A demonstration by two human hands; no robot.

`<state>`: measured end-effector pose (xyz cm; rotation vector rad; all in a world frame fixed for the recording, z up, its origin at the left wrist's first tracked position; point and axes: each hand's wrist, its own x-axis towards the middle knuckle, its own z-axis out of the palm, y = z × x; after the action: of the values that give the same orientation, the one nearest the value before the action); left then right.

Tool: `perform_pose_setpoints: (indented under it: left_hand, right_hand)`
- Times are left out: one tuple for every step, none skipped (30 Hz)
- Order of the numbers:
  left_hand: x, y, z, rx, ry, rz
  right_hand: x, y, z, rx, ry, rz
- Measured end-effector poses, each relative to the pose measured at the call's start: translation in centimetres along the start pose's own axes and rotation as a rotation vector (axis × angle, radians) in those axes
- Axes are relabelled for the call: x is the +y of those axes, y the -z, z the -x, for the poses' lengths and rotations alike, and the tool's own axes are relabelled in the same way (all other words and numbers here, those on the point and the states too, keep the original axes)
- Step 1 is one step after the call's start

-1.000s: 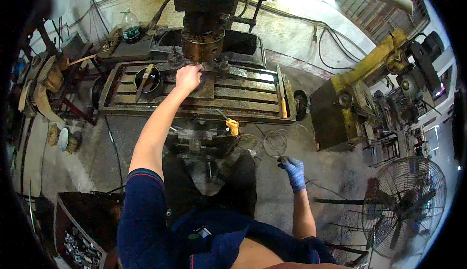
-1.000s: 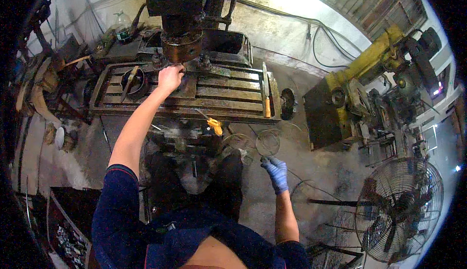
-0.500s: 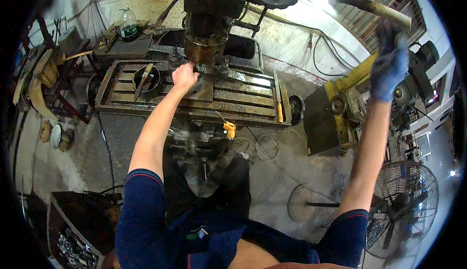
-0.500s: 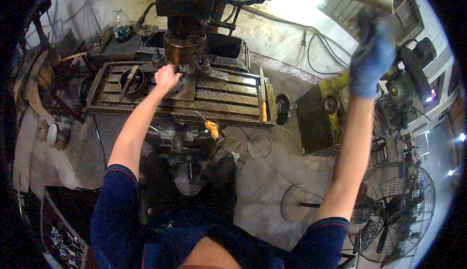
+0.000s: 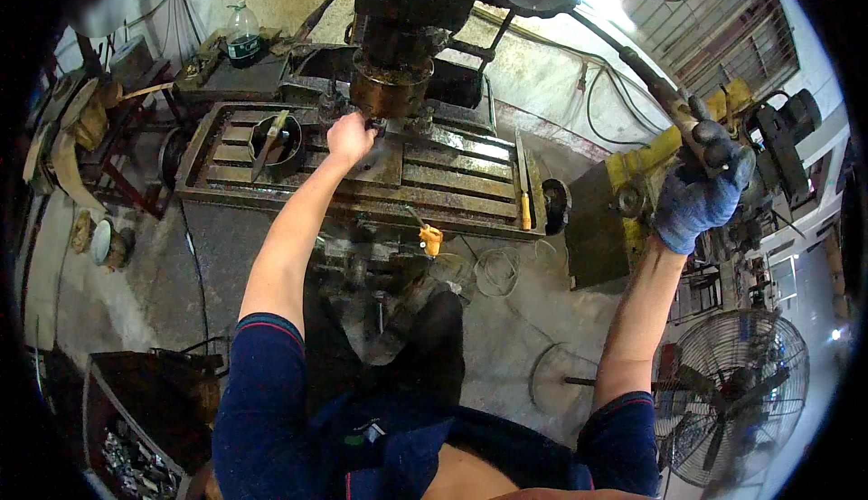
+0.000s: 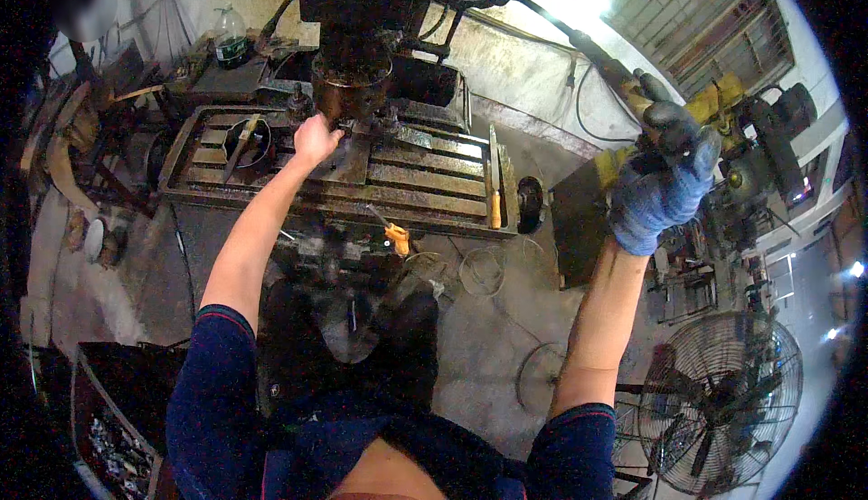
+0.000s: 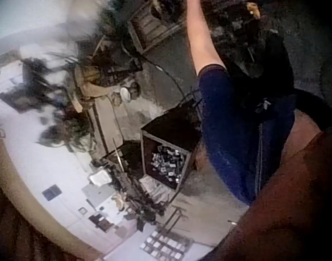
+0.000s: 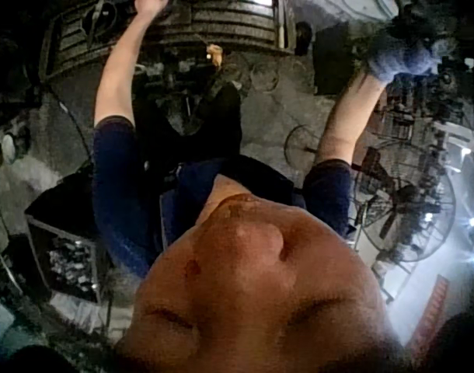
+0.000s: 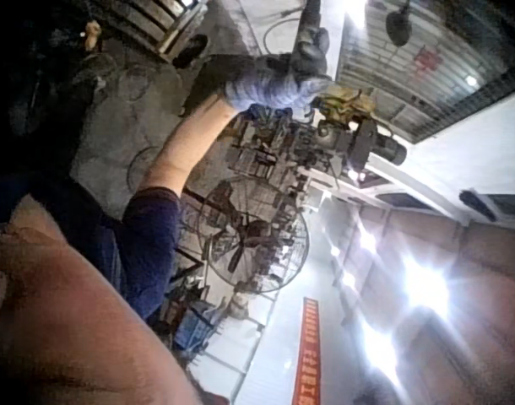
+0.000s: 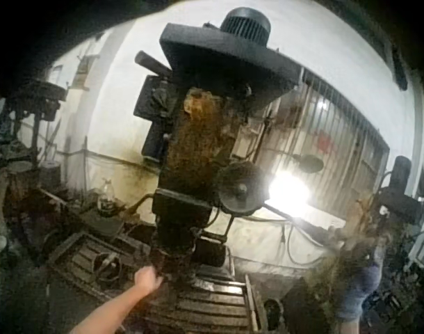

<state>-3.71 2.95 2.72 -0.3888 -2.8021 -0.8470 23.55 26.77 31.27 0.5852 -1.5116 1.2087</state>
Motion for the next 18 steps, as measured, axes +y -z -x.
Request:
perform_pose_setpoints:
  left_hand:
    - [-0.5, -0.4, -0.3, 0.013, 0.008, -0.006]
    - [-1.0, -0.6, -0.5, 0.026, 0.017, -0.013]
    - [-1.0, -0.7, -0.5, 0.032, 0.011, -0.008]
    - [-0.9, -0.7, -0.3, 0.040, 0.004, -0.001]
    - [-0.7, -0.6, -0.3, 0.048, -0.002, 0.006]
    - [-0.5, -0.5, -0.2, 0.038, 0.005, 0.004]
    - [-0.4, -0.3, -0.2, 0.028, 0.011, 0.002]
    - [-0.2, -0.1, -0.1, 0.018, 0.018, 0.000]
    - [0.0, 0.1, -0.1, 0.009, 0.014, 0.007]
    - [0.1, 0.3, 0.0, 0.001, 0.010, 0.013]
    - [0.3, 0.3, 0.1, -0.008, 0.007, 0.019]
    - [0.0, 0.4, 0.2, -0.001, 0.011, 0.021]
    - [-0.2, 0.4, 0.2, 0.005, 0.016, 0.022]
    - [-0.4, 0.5, 0.3, 0.012, 0.022, 0.023]
    - [-0.4, 0.6, 0.4, -0.006, 0.006, 0.032]
    - [-0.3, 0.8, 0.6, -0.023, -0.010, 0.041]
    - [-0.3, 1.0, 0.7, -0.040, -0.025, 0.050]
    - [-1.0, 1.2, 0.9, -0.060, -0.038, 0.104]
  right_hand:
    - [0.0, -0.4, 0.5, 0.006, 0.013, 0.012]
    - [0.3, -0.7, 1.0, 0.101, -0.010, 0.051]
    - [0.8, -0.4, 1.9, 0.076, 0.015, 0.079]
    - [1.2, 0.0, 2.8, 0.048, 0.042, 0.107]
    - [1.4, 0.1, 3.5, 0.021, 0.069, 0.134]
    - [1.4, -0.9, 4.3, 0.057, 0.076, 0.191]
    - [1.6, -0.7, 4.9, 0.064, 0.076, 0.151]
    - [2.2, -0.4, 5.6, 0.071, 0.075, 0.111]
    - [2.4, -0.1, 6.0, 0.078, 0.076, 0.072]
    - [2.5, 0.1, 6.1, 0.112, 0.043, 0.044]
    - [2.4, 0.1, 6.1, 0.115, 0.038, 0.045]
    - [2.4, -0.3, 6.1, 0.119, 0.033, 0.038]
    - [2.4, -0.5, 6.2, 0.123, 0.028, 0.031]
    - [2.5, -0.6, 6.1, 0.123, 0.029, 0.025]
    - [2.4, -0.4, 6.1, 0.129, 0.028, 0.026]
    - [2.3, -0.4, 6.2, 0.134, 0.028, 0.026]
    - [2.3, -0.4, 6.2, 0.142, 0.022, 0.039]
    - [2.3, -0.5, 6.2, 0.153, 0.016, 0.043]
